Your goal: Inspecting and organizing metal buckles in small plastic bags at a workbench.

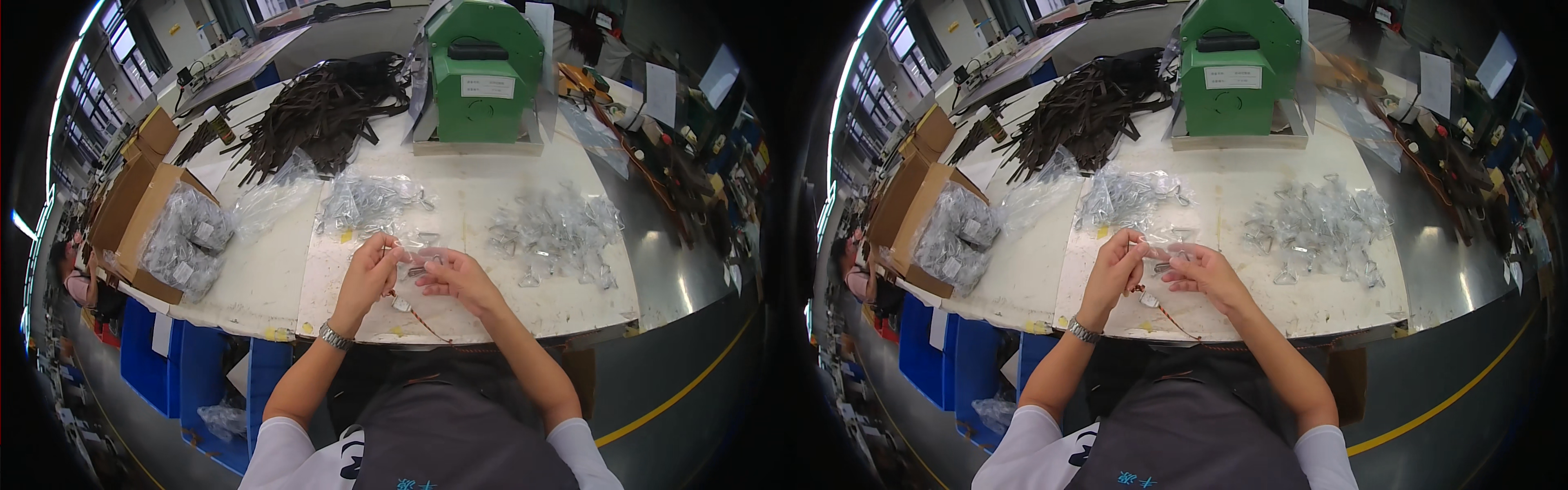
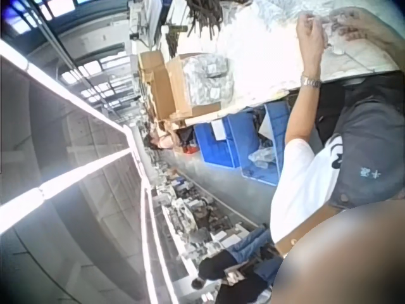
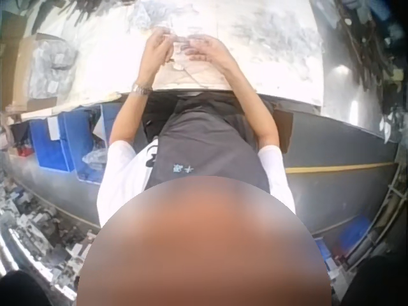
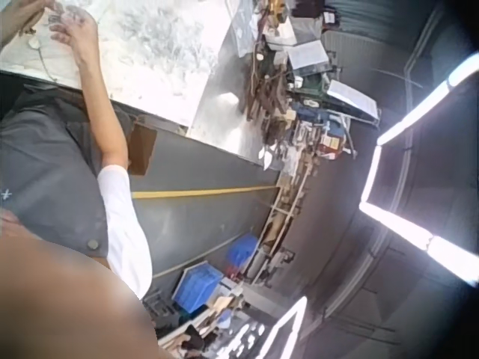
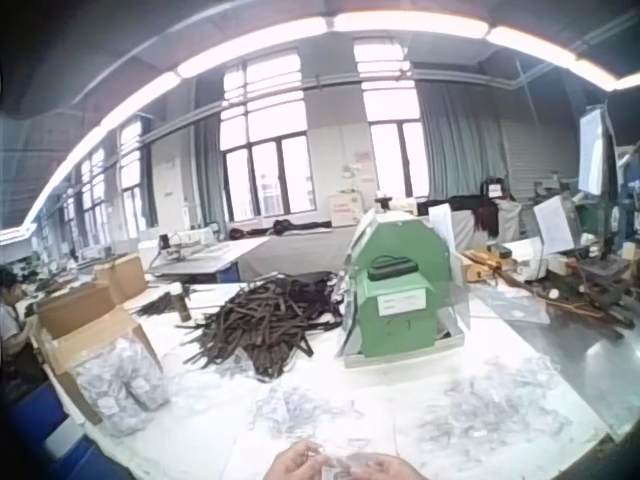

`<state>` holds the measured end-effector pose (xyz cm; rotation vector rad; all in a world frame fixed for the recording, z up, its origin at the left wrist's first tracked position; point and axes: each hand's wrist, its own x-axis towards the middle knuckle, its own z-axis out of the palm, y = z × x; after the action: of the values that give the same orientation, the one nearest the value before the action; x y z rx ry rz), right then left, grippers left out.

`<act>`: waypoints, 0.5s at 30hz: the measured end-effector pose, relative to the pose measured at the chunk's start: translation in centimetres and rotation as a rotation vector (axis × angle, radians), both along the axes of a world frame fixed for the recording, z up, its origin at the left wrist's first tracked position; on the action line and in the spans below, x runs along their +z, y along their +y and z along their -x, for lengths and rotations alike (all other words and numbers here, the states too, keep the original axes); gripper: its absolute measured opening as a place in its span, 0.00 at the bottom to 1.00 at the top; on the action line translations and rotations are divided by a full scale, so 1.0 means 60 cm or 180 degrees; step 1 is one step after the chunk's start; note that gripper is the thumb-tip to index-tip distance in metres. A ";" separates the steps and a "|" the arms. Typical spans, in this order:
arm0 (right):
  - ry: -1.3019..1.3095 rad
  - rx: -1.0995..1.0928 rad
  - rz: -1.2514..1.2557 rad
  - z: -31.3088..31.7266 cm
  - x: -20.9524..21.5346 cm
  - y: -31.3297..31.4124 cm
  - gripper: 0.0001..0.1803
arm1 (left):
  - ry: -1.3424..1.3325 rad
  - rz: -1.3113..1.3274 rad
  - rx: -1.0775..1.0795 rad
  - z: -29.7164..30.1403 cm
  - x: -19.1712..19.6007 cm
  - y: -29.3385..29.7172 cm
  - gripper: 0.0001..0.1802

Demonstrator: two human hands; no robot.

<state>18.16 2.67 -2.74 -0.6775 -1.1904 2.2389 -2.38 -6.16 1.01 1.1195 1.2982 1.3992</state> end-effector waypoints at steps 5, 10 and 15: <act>-0.0224 -0.0339 -0.0359 -0.003 0.009 -0.010 0.17 | -0.0334 -0.0061 -0.0077 0.002 -0.019 -0.001 0.07; -0.0245 -0.0465 -0.0779 -0.007 0.028 -0.016 0.14 | 0.0186 0.0246 -0.0122 -0.010 -0.038 -0.012 0.10; -0.0026 -0.0700 -0.0615 0.000 0.039 -0.030 0.15 | -0.0451 0.0132 0.0300 -0.037 -0.052 -0.024 0.10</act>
<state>18.14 0.87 -0.41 -0.7037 -1.2517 1.9148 -0.16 -7.62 -2.12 0.9244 1.2860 1.4862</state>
